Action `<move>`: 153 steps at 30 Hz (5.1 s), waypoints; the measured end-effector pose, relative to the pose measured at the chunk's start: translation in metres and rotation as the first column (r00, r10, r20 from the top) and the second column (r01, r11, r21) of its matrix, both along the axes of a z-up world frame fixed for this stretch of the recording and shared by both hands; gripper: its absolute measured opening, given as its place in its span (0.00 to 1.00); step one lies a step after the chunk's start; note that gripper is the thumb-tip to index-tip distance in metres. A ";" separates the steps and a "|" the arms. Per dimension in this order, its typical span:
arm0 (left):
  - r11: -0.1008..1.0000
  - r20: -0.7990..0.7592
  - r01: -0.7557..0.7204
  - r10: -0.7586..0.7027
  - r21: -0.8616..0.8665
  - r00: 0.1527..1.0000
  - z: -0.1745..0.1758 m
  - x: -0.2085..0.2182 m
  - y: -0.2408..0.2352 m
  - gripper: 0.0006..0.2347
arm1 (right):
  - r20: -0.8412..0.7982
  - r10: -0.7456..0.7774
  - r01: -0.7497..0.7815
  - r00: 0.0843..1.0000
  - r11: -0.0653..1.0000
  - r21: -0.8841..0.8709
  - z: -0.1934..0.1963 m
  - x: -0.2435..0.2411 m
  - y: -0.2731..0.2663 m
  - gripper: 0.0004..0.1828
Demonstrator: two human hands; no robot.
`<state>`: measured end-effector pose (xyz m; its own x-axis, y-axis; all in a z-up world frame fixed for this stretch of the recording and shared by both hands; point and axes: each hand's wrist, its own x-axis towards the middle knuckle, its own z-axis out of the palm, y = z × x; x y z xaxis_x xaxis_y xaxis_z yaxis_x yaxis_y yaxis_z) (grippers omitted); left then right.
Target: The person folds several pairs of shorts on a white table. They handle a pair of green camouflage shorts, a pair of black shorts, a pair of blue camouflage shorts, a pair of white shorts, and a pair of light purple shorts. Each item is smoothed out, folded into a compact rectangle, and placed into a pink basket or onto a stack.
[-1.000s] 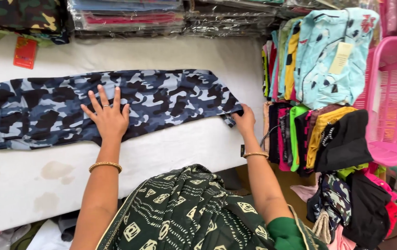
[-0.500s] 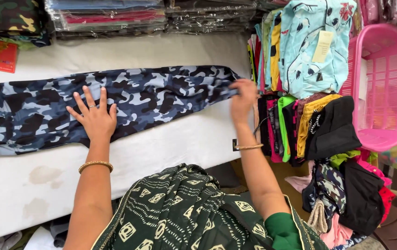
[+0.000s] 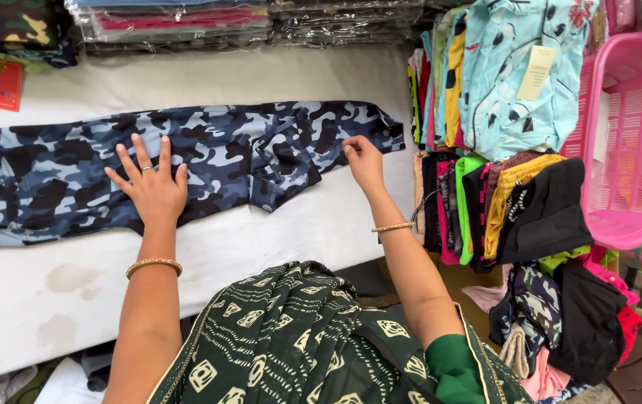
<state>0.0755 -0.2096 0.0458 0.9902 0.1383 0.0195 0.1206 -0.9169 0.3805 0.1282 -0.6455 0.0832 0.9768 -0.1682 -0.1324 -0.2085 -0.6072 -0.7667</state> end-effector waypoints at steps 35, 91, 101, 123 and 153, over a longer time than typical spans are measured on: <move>1.000 -0.067 -0.001 0.001 0.008 0.998 0.009 0.002 -0.002 0.25 | 0.302 -0.148 0.280 0.942 0.843 -0.459 -0.069 0.034 -0.111 0.39; 0.656 0.016 0.204 -0.280 -0.727 0.960 0.071 0.002 -0.112 0.35 | -0.036 0.181 -0.151 0.983 0.903 0.401 0.015 -0.042 0.113 0.21; 0.442 0.095 0.135 -0.111 -0.887 0.989 0.063 -0.014 -0.137 0.26 | -0.300 0.017 0.229 0.954 0.607 0.761 -0.010 -0.038 0.108 0.16; 0.892 0.360 -0.431 0.361 0.136 0.861 -0.042 -0.006 0.111 0.36 | 0.138 -0.069 0.034 0.988 0.971 0.238 0.155 -0.003 -0.097 0.05; 0.923 0.158 -0.370 0.383 -0.108 0.910 0.025 -0.035 0.146 0.14 | 0.385 -0.010 0.167 0.923 0.911 -0.376 0.134 0.035 -0.109 0.16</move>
